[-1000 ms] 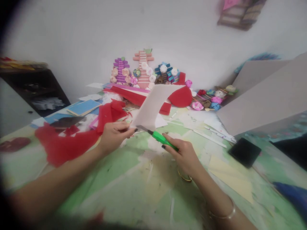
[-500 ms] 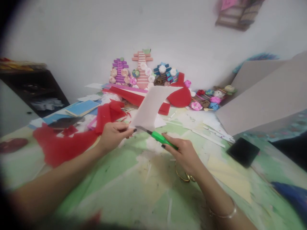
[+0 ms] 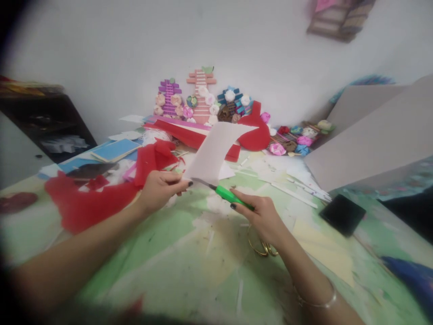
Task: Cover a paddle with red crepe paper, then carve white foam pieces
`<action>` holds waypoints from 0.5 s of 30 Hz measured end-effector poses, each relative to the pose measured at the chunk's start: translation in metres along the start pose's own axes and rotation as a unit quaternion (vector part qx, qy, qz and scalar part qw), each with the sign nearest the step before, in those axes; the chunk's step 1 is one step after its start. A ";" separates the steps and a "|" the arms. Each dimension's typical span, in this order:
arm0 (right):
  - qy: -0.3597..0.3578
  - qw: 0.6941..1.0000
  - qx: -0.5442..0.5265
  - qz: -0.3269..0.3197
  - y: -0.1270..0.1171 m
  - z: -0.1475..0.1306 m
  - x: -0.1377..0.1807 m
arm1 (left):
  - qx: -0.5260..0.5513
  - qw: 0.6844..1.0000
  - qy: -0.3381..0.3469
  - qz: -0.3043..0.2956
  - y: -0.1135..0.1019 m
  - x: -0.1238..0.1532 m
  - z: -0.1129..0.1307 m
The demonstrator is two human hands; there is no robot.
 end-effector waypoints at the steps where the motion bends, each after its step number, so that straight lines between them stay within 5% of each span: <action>1: -0.001 1.000 -0.001 0.000 0.000 0.001 0.000 | 0.002 1.000 0.000 -0.001 0.000 0.000 0.000; 15: -0.030 0.998 0.061 -0.001 0.002 -0.003 0.002 | -0.032 0.996 0.084 -0.008 0.007 0.001 -0.005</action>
Point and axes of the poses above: each hand's wrist, its own x-axis away from the middle knuckle, its own y-axis out of the palm, z = x × y, the point moved 2 cm from there along -x, towards the middle knuckle, and after that the axes turned 5 degrees about z, right-handed, at the moved point
